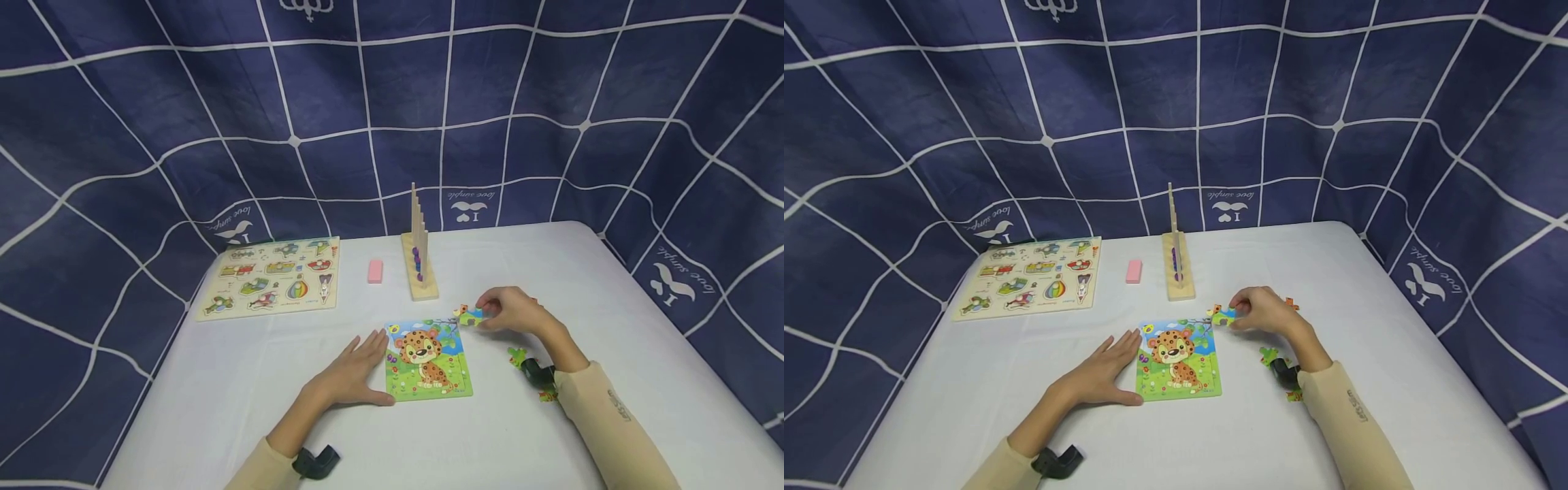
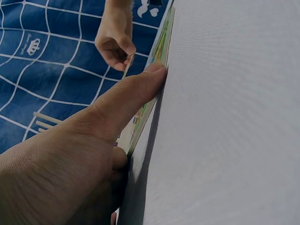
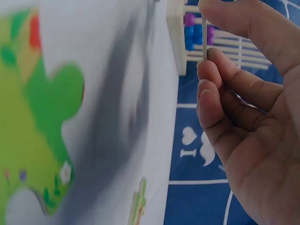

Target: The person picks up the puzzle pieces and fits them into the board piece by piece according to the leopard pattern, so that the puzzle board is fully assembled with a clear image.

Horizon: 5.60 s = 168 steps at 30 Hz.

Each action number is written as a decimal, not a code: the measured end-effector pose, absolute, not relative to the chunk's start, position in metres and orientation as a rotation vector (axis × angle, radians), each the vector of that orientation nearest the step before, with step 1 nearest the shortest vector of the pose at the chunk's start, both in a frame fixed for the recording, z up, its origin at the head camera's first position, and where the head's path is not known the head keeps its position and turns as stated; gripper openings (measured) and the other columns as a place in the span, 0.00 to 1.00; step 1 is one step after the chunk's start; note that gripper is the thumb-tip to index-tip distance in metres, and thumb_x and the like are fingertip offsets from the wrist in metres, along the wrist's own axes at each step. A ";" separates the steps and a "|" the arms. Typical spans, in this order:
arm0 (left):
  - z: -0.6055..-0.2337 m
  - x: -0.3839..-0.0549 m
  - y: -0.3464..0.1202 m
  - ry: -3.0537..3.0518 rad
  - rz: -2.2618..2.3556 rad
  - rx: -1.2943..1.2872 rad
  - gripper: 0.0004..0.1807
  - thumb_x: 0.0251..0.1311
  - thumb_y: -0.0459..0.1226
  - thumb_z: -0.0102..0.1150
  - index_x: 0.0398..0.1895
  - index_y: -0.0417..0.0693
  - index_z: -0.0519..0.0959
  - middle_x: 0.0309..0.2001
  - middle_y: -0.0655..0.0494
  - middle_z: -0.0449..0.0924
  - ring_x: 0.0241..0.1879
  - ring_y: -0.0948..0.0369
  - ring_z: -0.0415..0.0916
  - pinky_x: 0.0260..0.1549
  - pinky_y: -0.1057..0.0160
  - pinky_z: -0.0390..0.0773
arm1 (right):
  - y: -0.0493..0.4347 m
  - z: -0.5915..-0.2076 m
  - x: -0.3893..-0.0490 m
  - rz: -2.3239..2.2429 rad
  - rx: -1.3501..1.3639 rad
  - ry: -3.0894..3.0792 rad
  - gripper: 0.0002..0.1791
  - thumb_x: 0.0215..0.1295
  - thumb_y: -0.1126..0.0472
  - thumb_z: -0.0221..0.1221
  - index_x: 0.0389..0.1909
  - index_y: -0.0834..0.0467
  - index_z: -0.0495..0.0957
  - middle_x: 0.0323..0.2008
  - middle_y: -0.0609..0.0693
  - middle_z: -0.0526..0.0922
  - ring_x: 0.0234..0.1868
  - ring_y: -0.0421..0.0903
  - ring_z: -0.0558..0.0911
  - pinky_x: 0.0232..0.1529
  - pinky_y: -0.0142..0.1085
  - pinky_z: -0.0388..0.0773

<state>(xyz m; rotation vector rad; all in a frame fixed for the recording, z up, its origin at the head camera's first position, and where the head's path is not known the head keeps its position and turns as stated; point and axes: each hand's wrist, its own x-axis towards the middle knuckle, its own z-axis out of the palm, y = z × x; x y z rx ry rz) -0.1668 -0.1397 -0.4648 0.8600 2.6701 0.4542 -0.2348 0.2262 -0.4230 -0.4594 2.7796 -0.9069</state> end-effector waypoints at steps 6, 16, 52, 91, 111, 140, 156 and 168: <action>-0.465 -0.167 -0.140 2.667 0.461 0.852 0.65 0.44 0.72 0.61 0.77 0.43 0.48 0.79 0.52 0.42 0.79 0.55 0.39 0.77 0.48 0.42 | 0.212 -0.419 -0.223 -0.888 -0.545 2.749 0.21 0.44 0.59 0.74 0.41 0.58 0.82 0.31 0.47 0.79 0.33 0.42 0.73 0.34 0.31 0.74; -0.464 -0.169 -0.141 2.670 0.443 0.843 0.66 0.42 0.73 0.60 0.77 0.43 0.48 0.79 0.52 0.41 0.79 0.55 0.38 0.77 0.48 0.41 | 0.190 -0.422 -0.208 -0.891 -0.650 2.661 0.20 0.43 0.61 0.74 0.40 0.58 0.82 0.28 0.46 0.77 0.30 0.41 0.72 0.29 0.28 0.72; -0.467 -0.168 -0.139 2.668 0.448 0.838 0.67 0.42 0.74 0.59 0.78 0.45 0.47 0.79 0.54 0.40 0.79 0.57 0.37 0.78 0.49 0.40 | 0.172 -0.434 -0.201 -0.799 -0.653 2.604 0.19 0.44 0.61 0.75 0.39 0.58 0.82 0.30 0.46 0.79 0.32 0.40 0.74 0.31 0.28 0.74; -0.466 -0.167 -0.139 2.669 0.441 0.834 0.67 0.42 0.74 0.59 0.77 0.44 0.47 0.79 0.53 0.40 0.79 0.57 0.37 0.78 0.49 0.40 | 0.160 -0.437 -0.206 -0.797 -0.846 2.492 0.16 0.47 0.71 0.66 0.40 0.55 0.84 0.33 0.42 0.80 0.34 0.40 0.76 0.35 0.27 0.76; -0.468 -0.169 -0.141 2.673 0.405 0.843 0.68 0.42 0.75 0.58 0.78 0.44 0.46 0.79 0.53 0.40 0.79 0.57 0.37 0.78 0.50 0.40 | 0.157 -0.437 -0.204 -0.798 -0.795 2.498 0.17 0.47 0.72 0.66 0.40 0.56 0.83 0.34 0.43 0.80 0.35 0.41 0.76 0.36 0.28 0.77; -0.463 -0.169 -0.140 2.711 0.419 0.838 0.67 0.42 0.74 0.59 0.77 0.43 0.48 0.79 0.51 0.41 0.79 0.55 0.40 0.77 0.48 0.43 | 0.186 -0.405 -0.210 -0.900 -0.784 2.605 0.19 0.50 0.64 0.68 0.46 0.61 0.82 0.32 0.53 0.80 0.31 0.42 0.72 0.29 0.28 0.73; -0.466 -0.168 -0.138 2.690 0.423 0.836 0.68 0.41 0.75 0.59 0.77 0.44 0.47 0.79 0.52 0.41 0.79 0.56 0.39 0.77 0.49 0.42 | 0.236 -0.382 -0.199 -0.891 -0.654 2.730 0.22 0.53 0.59 0.70 0.49 0.63 0.80 0.36 0.54 0.81 0.35 0.48 0.75 0.31 0.29 0.74; -0.465 -0.168 -0.138 2.692 0.421 0.835 0.68 0.41 0.75 0.58 0.77 0.44 0.47 0.79 0.52 0.41 0.79 0.56 0.39 0.77 0.49 0.42 | 0.257 -0.385 -0.191 -0.880 -0.625 2.753 0.21 0.52 0.61 0.69 0.49 0.62 0.81 0.36 0.53 0.80 0.36 0.51 0.76 0.32 0.28 0.75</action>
